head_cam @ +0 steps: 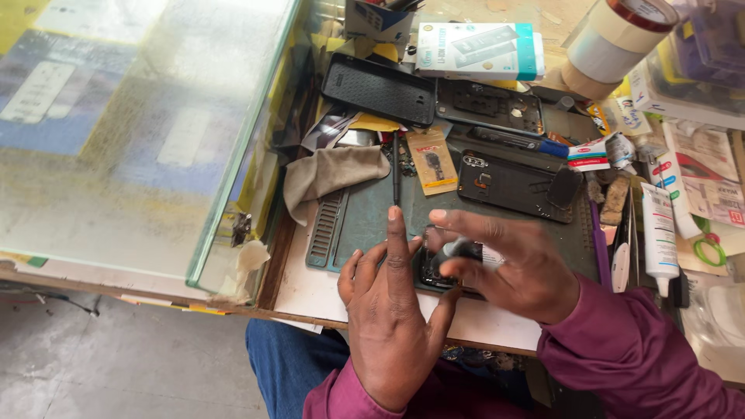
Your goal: The person uses a precision screwdriver to remove screws from a disassembled smartphone's internal frame. They then use a plastic pry tool and tweezers to scrape and clean the inside of the phone's back cover, removing residue from the camera module area.
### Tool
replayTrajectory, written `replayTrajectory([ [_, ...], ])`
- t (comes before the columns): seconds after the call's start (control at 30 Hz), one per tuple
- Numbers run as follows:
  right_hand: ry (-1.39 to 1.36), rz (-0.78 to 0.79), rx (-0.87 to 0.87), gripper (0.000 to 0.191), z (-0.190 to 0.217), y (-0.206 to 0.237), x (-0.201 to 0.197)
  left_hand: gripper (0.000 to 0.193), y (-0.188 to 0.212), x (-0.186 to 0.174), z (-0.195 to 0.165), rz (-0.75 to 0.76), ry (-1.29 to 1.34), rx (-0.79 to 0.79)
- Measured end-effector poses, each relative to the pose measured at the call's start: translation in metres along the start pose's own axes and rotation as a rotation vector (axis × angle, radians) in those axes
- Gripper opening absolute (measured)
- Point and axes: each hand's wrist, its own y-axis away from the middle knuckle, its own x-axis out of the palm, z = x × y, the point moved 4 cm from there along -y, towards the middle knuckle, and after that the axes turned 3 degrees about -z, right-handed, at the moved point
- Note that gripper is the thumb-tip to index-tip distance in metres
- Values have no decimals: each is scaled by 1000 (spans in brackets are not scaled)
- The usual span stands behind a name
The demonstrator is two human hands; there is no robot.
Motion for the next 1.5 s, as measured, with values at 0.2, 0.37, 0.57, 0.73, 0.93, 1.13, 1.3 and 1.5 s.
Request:
replayTrajectory([
  [0.2,-22,43,35,64,-26,35,6,109,17,32,11,27,-8,-18],
  [0.37,-76,88,32,61,-42,47,-1,106,18,57,10,39,-19,-35],
  [0.57,-134,0,98,57,-41,65,-44,97,7,77,-24,54,-43,-42],
  [0.73,-31,-226,236,52,-74,88,-133,75,0,114,-37,110,-170,-38],
  [0.93,197,-377,573,64,-127,103,-207,66,-7,149,-34,140,-206,-49],
  [1.13,292,-326,764,62,-136,105,-203,66,-4,161,-24,162,-203,-29],
  [1.3,361,-252,800,62,-134,102,-184,69,3,158,-12,217,-240,-41],
  [1.5,385,-284,755,61,-126,99,-176,68,5,148,-12,214,-223,-40],
])
